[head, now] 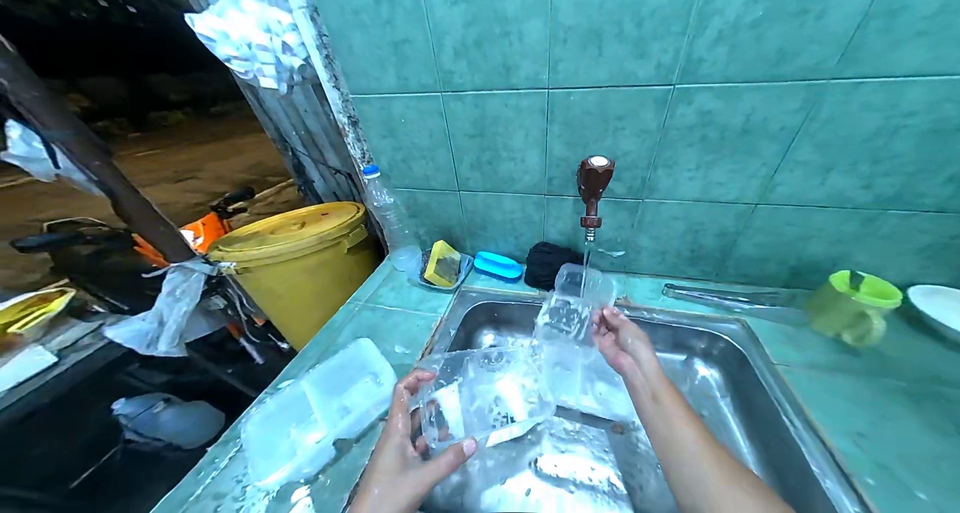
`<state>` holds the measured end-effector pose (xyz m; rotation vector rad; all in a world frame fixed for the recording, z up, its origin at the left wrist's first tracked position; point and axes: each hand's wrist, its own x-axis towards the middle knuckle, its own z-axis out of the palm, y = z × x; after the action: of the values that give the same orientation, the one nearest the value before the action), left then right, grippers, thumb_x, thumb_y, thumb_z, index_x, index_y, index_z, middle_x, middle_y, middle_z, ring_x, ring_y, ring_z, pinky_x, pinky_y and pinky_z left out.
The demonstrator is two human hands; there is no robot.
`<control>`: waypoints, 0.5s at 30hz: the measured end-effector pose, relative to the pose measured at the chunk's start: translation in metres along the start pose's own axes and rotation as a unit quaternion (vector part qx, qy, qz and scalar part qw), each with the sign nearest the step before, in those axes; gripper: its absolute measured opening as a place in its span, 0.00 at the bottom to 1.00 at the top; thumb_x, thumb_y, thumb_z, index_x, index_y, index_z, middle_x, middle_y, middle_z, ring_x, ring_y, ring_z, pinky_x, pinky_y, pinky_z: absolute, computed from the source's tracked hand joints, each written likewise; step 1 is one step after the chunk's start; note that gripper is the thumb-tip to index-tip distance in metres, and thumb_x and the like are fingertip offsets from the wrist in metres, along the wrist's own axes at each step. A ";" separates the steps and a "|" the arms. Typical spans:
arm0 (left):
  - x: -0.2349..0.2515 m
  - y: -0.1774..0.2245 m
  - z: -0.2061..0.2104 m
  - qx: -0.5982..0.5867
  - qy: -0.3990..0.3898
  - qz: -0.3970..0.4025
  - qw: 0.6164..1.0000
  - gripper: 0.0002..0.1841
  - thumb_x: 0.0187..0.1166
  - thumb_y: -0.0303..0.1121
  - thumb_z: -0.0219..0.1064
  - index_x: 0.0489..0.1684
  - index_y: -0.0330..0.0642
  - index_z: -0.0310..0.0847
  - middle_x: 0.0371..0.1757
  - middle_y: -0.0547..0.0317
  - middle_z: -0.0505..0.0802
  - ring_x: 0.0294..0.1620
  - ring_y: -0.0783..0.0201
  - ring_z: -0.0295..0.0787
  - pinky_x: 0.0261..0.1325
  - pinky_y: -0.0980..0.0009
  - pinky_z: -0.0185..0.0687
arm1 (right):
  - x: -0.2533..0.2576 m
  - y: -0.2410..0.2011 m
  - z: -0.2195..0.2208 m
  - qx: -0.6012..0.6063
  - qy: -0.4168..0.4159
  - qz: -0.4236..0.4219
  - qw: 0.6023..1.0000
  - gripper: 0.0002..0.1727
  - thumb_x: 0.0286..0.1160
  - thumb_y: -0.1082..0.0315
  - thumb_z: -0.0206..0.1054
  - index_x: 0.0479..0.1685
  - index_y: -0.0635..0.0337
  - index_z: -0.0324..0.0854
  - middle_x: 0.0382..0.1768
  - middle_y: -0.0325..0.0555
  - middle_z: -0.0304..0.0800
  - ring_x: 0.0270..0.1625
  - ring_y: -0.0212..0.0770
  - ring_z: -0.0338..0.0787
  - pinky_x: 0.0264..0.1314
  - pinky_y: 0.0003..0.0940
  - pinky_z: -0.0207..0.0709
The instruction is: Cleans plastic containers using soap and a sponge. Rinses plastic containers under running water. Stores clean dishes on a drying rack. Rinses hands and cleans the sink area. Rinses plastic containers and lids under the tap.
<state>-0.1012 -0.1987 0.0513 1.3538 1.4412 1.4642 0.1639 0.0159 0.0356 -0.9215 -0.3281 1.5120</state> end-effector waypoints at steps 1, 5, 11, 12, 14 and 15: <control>-0.002 0.000 -0.001 -0.003 0.004 0.001 1.000 0.53 0.46 0.32 0.88 0.79 0.37 0.57 0.74 0.50 0.75 0.58 0.63 0.90 0.48 0.66 0.96 | 0.001 -0.002 0.006 0.009 -0.001 -0.019 1.000 0.06 0.91 0.75 0.49 0.54 0.61 0.70 0.29 0.41 0.80 0.27 0.33 0.83 0.35 0.28 0.82; -0.006 -0.005 -0.002 -0.014 0.013 0.007 1.000 0.52 0.45 0.32 0.88 0.78 0.38 0.57 0.74 0.51 0.76 0.55 0.62 0.91 0.45 0.64 0.96 | 0.004 -0.012 0.022 0.025 -0.019 -0.047 0.998 0.06 0.92 0.73 0.50 0.55 0.59 0.70 0.32 0.41 0.83 0.30 0.35 0.86 0.37 0.30 0.84; -0.005 -0.007 -0.002 -0.010 0.031 0.003 0.999 0.52 0.45 0.30 0.87 0.78 0.37 0.57 0.73 0.50 0.76 0.54 0.63 0.91 0.45 0.66 0.95 | -0.011 -0.019 -0.005 -0.292 -0.133 -0.201 0.925 0.08 0.86 0.80 0.56 0.56 0.71 0.77 0.40 0.49 0.90 0.39 0.38 0.91 0.47 0.34 0.86; -0.003 -0.006 -0.002 -0.005 0.025 0.002 1.000 0.52 0.45 0.30 0.87 0.78 0.38 0.57 0.73 0.50 0.77 0.56 0.62 0.91 0.46 0.65 0.96 | -0.012 -0.023 -0.014 -0.427 -0.178 -0.265 0.846 0.10 0.83 0.80 0.59 0.55 0.73 0.81 0.44 0.53 0.91 0.44 0.42 0.92 0.53 0.39 0.87; 0.006 -0.011 0.001 0.019 -0.001 0.005 1.000 0.52 0.45 0.35 0.89 0.77 0.38 0.61 0.74 0.50 0.78 0.59 0.61 0.90 0.50 0.64 0.95 | -0.019 -0.034 -0.022 -0.649 -0.239 -0.335 0.639 0.13 0.84 0.74 0.58 0.56 0.66 0.88 0.51 0.55 0.94 0.56 0.50 0.94 0.68 0.51 0.83; 0.011 -0.017 0.004 0.042 -0.020 0.008 0.999 0.52 0.45 0.40 0.89 0.77 0.39 0.63 0.75 0.49 0.78 0.61 0.61 0.89 0.53 0.64 0.94 | -0.024 -0.037 -0.024 -0.708 -0.241 -0.352 0.562 0.15 0.84 0.74 0.58 0.55 0.62 0.90 0.50 0.55 0.95 0.58 0.55 0.93 0.69 0.57 0.79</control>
<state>-0.1032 -0.1846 0.0370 1.4404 1.4839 1.3919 0.2048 -0.0070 0.0538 -1.2348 -2.2647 0.3968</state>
